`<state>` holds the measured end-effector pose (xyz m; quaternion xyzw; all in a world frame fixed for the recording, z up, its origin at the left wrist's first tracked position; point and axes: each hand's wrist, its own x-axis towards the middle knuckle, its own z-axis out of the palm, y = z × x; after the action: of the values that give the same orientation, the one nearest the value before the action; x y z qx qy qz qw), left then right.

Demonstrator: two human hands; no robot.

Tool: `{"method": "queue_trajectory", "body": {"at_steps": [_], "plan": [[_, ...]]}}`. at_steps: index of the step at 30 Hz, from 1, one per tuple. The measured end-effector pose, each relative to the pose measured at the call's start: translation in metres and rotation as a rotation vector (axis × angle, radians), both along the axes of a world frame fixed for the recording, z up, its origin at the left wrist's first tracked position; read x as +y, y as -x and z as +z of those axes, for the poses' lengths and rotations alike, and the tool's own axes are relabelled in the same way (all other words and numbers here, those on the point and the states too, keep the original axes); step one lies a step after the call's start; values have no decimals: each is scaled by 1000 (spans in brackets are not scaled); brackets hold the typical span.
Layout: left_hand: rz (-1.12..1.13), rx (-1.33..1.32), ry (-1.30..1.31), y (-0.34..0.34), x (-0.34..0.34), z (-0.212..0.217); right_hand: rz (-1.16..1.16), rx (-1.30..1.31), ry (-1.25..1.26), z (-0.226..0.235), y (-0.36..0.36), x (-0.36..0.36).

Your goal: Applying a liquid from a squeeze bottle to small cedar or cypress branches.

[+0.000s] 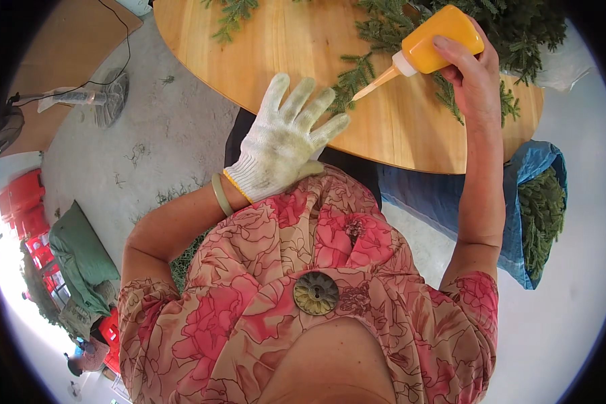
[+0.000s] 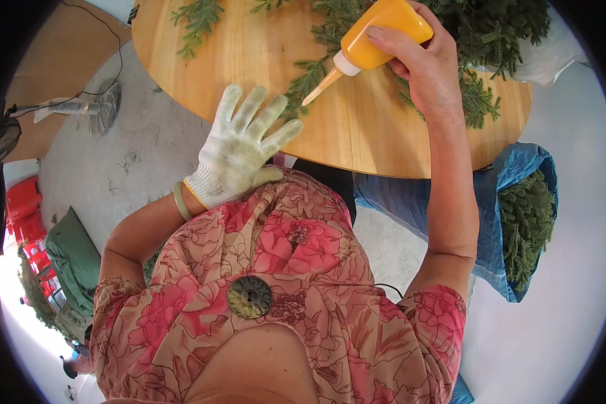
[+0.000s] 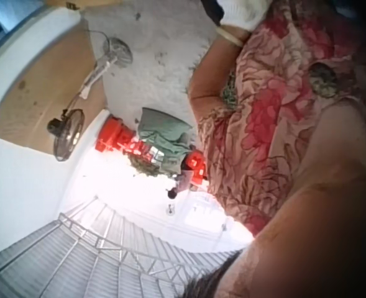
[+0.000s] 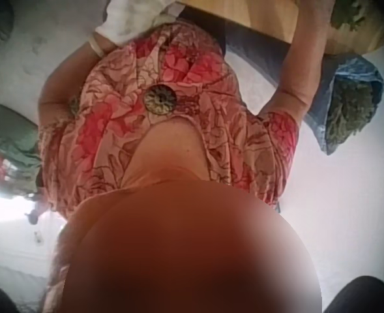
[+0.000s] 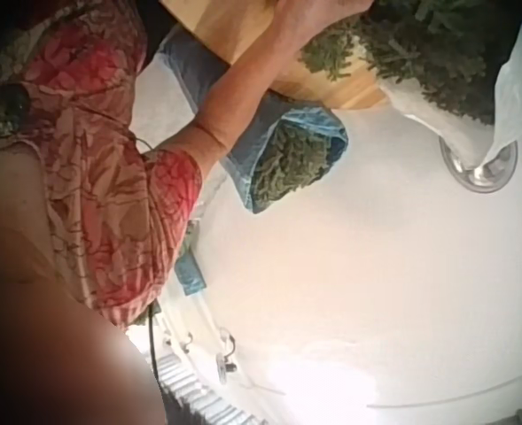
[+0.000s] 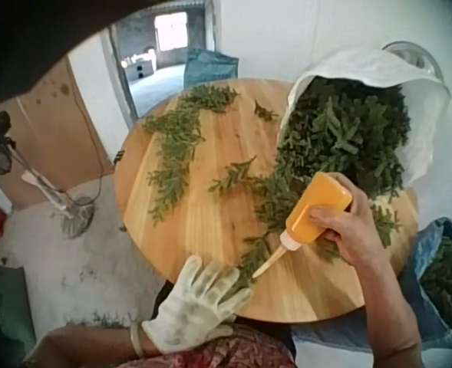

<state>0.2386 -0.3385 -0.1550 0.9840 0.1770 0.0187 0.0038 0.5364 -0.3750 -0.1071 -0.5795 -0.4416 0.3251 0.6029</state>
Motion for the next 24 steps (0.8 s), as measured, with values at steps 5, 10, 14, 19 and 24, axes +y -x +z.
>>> {"method": "queue_trajectory", "body": {"at_steps": [5, 10, 14, 19, 24], "plan": [[-12, -32, 27, 1, 1, 1, -7, 16, 13, -2, -3, 1], [-8, -25, 29, 0, 1, 0, 22, 10, 11, -2, -2, 1], [-3, 11, -9, 0, 1, 1, 1, -2, 16, -3, 0, 2], [-4, 15, -2, 0, 1, 0, 16, 28, 10, -7, -9, 4], [-17, -3, 5, 0, 2, 0, 3, 48, -11, -4, -9, 5]]}}
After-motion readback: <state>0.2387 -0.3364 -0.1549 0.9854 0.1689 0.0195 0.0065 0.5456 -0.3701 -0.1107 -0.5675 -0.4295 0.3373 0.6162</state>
